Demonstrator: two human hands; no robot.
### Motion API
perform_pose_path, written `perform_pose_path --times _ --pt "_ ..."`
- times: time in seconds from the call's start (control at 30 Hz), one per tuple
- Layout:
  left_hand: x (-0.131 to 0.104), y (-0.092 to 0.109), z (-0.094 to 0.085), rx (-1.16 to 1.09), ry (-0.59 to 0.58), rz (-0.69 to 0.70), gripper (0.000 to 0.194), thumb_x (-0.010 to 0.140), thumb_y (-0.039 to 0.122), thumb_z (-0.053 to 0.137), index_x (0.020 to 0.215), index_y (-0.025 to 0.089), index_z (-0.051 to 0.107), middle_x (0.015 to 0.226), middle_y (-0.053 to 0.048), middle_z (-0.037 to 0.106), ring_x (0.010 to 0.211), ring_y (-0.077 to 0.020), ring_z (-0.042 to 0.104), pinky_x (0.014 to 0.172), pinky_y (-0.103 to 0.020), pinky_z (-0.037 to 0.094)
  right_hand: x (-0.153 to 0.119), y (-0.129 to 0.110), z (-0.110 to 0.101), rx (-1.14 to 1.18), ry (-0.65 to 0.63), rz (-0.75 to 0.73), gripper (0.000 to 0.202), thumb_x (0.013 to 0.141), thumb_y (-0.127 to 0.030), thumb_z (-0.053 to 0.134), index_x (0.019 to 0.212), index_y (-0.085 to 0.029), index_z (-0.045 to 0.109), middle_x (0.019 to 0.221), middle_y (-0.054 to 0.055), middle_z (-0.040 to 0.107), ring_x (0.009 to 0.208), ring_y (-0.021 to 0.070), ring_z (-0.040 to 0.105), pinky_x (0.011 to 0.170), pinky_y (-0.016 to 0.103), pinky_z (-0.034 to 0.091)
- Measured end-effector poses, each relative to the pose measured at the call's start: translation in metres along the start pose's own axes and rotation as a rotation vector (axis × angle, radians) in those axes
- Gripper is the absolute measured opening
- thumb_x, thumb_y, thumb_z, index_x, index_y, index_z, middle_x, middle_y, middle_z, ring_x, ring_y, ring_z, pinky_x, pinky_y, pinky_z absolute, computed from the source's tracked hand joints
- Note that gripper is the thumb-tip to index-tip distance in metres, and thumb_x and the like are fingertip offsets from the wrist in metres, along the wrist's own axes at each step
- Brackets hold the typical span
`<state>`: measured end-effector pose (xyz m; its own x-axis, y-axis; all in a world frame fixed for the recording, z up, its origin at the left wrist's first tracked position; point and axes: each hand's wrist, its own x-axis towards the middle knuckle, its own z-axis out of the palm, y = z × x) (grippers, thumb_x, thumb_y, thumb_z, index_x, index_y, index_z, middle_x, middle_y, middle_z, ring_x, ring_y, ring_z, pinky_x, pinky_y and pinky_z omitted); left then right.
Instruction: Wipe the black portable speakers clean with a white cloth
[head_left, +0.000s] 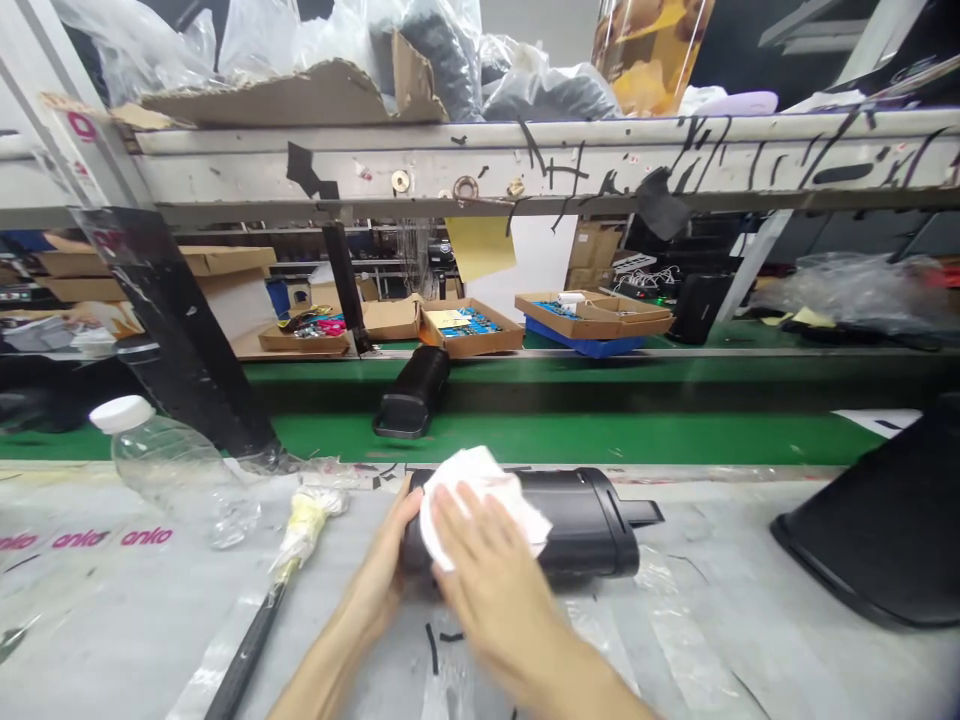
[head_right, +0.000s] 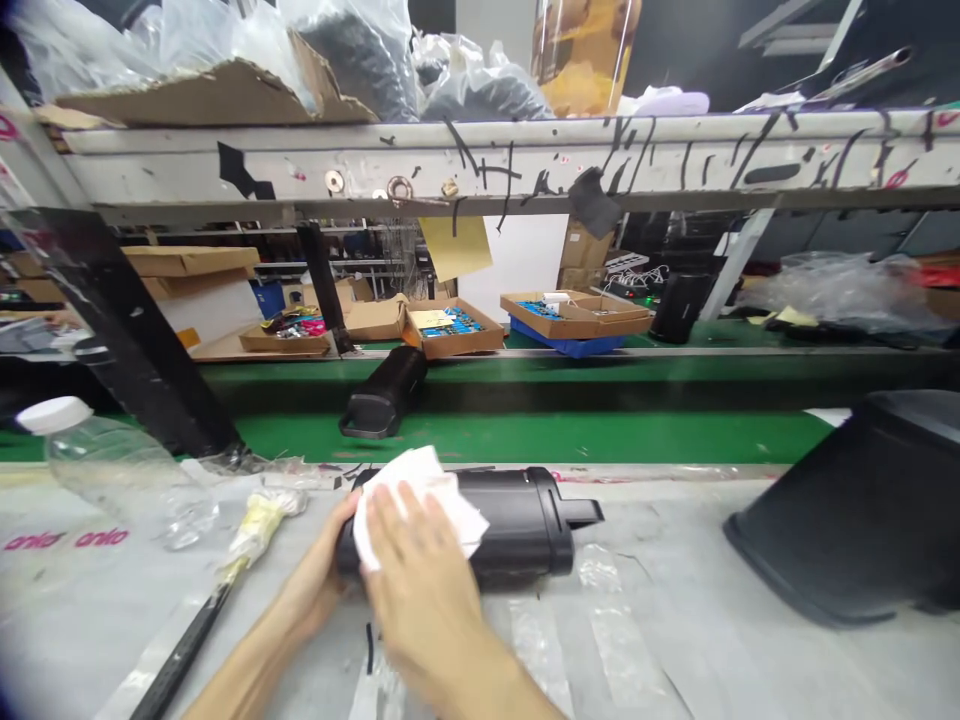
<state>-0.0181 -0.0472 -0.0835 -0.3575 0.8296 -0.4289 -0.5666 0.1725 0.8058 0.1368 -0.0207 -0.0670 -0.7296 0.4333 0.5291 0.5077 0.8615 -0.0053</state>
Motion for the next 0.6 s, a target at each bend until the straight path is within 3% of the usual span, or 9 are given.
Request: perform_pose_path --times 0.1,0.17,0.23,0.3,0.33,0.37,0.4,0.5,0.6 --pt "-0.003 0.002 0.003 0.023 -0.014 0.002 0.047 0.075 0.047 0.070 0.115 0.022 0.065 0.132 -0.004 0.062 0.131 -0.0257 0.048 0.106 -0.037 0.040 -0.010 -0.007 0.001 -0.136 0.021 -0.136 0.051 0.094 -0.023 0.037 0.144 -0.013 0.040 0.150 0.001 0.030 0.137 0.0245 0.033 0.109 0.038 0.040" --pt "-0.005 0.004 0.004 0.025 -0.049 0.025 0.046 0.077 0.042 0.069 0.117 0.020 0.065 0.130 -0.006 0.063 0.129 -0.0270 0.050 0.104 -0.037 0.043 -0.025 0.009 0.002 -0.162 0.085 -0.084 0.052 0.092 -0.018 0.036 0.143 -0.015 0.041 0.149 0.000 0.034 0.136 0.0229 0.037 0.107 0.038 0.043" --pt "-0.006 0.005 0.004 0.023 -0.042 0.031 0.045 0.078 0.041 0.069 0.118 0.022 0.064 0.133 -0.005 0.061 0.131 -0.0255 0.048 0.103 -0.035 0.043 -0.039 0.041 -0.001 -0.112 0.176 0.135 0.049 0.092 -0.021 0.034 0.139 -0.014 0.046 0.144 0.004 0.043 0.131 0.0248 0.044 0.105 0.043 0.044" --pt "-0.006 0.004 0.002 0.018 -0.017 0.024 0.047 0.076 0.044 0.071 0.118 0.025 0.064 0.136 -0.003 0.058 0.134 -0.0222 0.044 0.105 -0.031 0.041 -0.048 0.084 -0.012 -0.058 0.204 0.429 0.050 0.094 -0.034 0.029 0.131 -0.013 0.055 0.135 0.010 0.054 0.125 0.0313 0.050 0.104 0.055 0.039" --pt "-0.006 0.003 0.001 0.012 -0.015 0.023 0.048 0.075 0.046 0.071 0.119 0.026 0.063 0.137 -0.002 0.057 0.135 -0.0210 0.043 0.105 -0.030 0.041 -0.050 0.108 -0.020 -0.035 0.175 0.549 0.051 0.094 -0.037 0.027 0.122 -0.014 0.062 0.128 0.012 0.060 0.120 0.0336 0.054 0.099 0.056 0.041" --pt "-0.005 0.003 0.001 0.005 -0.019 0.024 0.050 0.075 0.047 0.071 0.120 0.027 0.062 0.139 -0.001 0.056 0.135 -0.0202 0.042 0.105 -0.030 0.040 -0.050 0.131 -0.028 0.075 0.069 0.779 0.050 0.091 -0.043 0.029 0.105 -0.019 0.070 0.116 0.010 0.067 0.113 0.0322 0.059 0.094 0.050 0.046" --pt "-0.006 0.003 0.000 0.000 -0.030 0.027 0.050 0.075 0.047 0.071 0.121 0.027 0.062 0.140 0.000 0.055 0.136 -0.0198 0.041 0.106 -0.029 0.040 -0.050 0.152 -0.037 0.097 0.033 0.893 0.051 0.088 -0.048 0.030 0.084 -0.018 0.072 0.096 0.013 0.072 0.097 0.0343 0.066 0.081 0.048 0.051" --pt "-0.008 0.004 0.004 0.001 -0.058 0.053 0.047 0.079 0.043 0.068 0.123 0.028 0.061 0.144 0.003 0.049 0.137 -0.0194 0.039 0.109 -0.029 0.036 -0.052 0.198 -0.052 0.119 0.008 1.054 0.047 0.079 -0.048 0.035 0.048 -0.020 0.057 0.064 0.017 0.068 0.066 0.0342 0.066 0.062 0.045 0.050" --pt "-0.010 0.005 0.008 -0.001 -0.079 0.112 0.049 0.082 0.038 0.063 0.130 0.031 0.055 0.146 0.005 0.047 0.138 -0.0204 0.038 0.113 -0.032 0.030 -0.060 0.213 -0.049 0.168 0.013 1.123 0.039 0.072 -0.045 0.041 0.043 -0.022 0.052 0.056 0.015 0.065 0.060 0.0311 0.064 0.058 0.041 0.049"
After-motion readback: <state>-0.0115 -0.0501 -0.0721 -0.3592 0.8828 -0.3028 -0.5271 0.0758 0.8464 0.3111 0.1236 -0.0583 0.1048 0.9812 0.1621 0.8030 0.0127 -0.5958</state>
